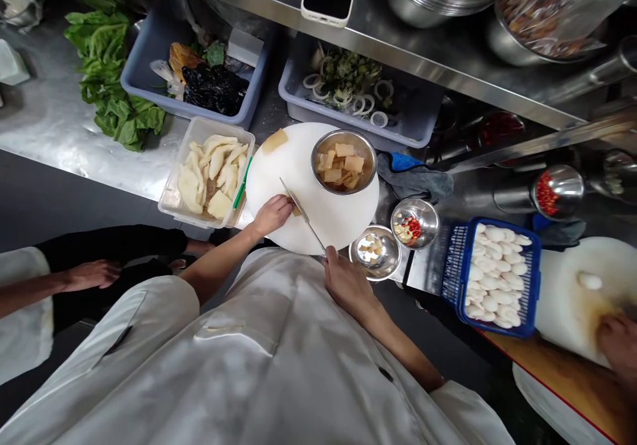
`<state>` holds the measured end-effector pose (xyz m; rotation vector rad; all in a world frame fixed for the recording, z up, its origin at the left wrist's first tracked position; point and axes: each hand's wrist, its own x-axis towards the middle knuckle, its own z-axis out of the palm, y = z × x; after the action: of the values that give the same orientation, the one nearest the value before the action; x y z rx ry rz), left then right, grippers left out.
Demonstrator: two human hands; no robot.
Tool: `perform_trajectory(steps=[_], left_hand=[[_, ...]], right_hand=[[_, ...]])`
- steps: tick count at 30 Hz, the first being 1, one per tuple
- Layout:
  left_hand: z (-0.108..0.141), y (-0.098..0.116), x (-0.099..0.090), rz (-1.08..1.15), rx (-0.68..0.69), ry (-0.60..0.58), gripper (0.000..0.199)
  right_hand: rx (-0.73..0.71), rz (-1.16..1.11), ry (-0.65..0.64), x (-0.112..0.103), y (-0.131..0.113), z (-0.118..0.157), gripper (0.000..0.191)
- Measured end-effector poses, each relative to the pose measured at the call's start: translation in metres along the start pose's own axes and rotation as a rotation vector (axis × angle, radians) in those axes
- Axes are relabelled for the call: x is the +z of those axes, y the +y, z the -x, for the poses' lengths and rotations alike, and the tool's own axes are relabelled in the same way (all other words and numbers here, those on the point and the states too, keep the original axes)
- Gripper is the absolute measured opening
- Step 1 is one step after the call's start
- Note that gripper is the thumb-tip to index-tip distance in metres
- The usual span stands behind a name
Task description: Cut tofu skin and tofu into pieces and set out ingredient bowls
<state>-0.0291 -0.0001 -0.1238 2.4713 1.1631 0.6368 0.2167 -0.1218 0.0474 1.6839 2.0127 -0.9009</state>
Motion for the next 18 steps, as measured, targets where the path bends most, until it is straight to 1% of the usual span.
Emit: perform_trajectory(steps=[3, 5, 7, 9, 11, 15, 16, 18], left_hand=[[0.0, -0.001, 0.0, 0.023, 0.01, 0.001, 0.028], [-0.001, -0.002, 0.0, 0.048, 0.014, 0.0, 0.027], [-0.001, -0.002, 0.0, 0.058, 0.022, -0.004, 0.027], [-0.001, -0.002, 0.0, 0.065, 0.028, -0.003, 0.027], [0.0, -0.002, -0.002, 0.074, 0.012, 0.024, 0.027], [0.001, -0.012, -0.018, 0.058, -0.099, 0.15, 0.027], [0.0, -0.016, -0.023, 0.042, -0.134, 0.181, 0.026], [-0.004, -0.025, -0.033, 0.011, -0.199, 0.227, 0.024]], right_hand=[[-0.008, -0.02, -0.011, 0.002, -0.004, -0.013, 0.019], [-0.007, -0.044, 0.002, 0.01, -0.005, -0.03, 0.02], [-0.015, -0.064, 0.044, 0.022, -0.001, -0.045, 0.021], [-0.037, -0.092, 0.112, 0.037, 0.007, -0.051, 0.022], [-0.068, -0.132, 0.215, 0.053, 0.018, -0.051, 0.024], [-0.131, -0.205, 0.46, 0.08, 0.035, -0.05, 0.031], [-0.127, -0.209, 0.493, 0.086, 0.036, -0.053, 0.032], [-0.095, -0.203, 0.518, 0.096, 0.036, -0.064, 0.033]])
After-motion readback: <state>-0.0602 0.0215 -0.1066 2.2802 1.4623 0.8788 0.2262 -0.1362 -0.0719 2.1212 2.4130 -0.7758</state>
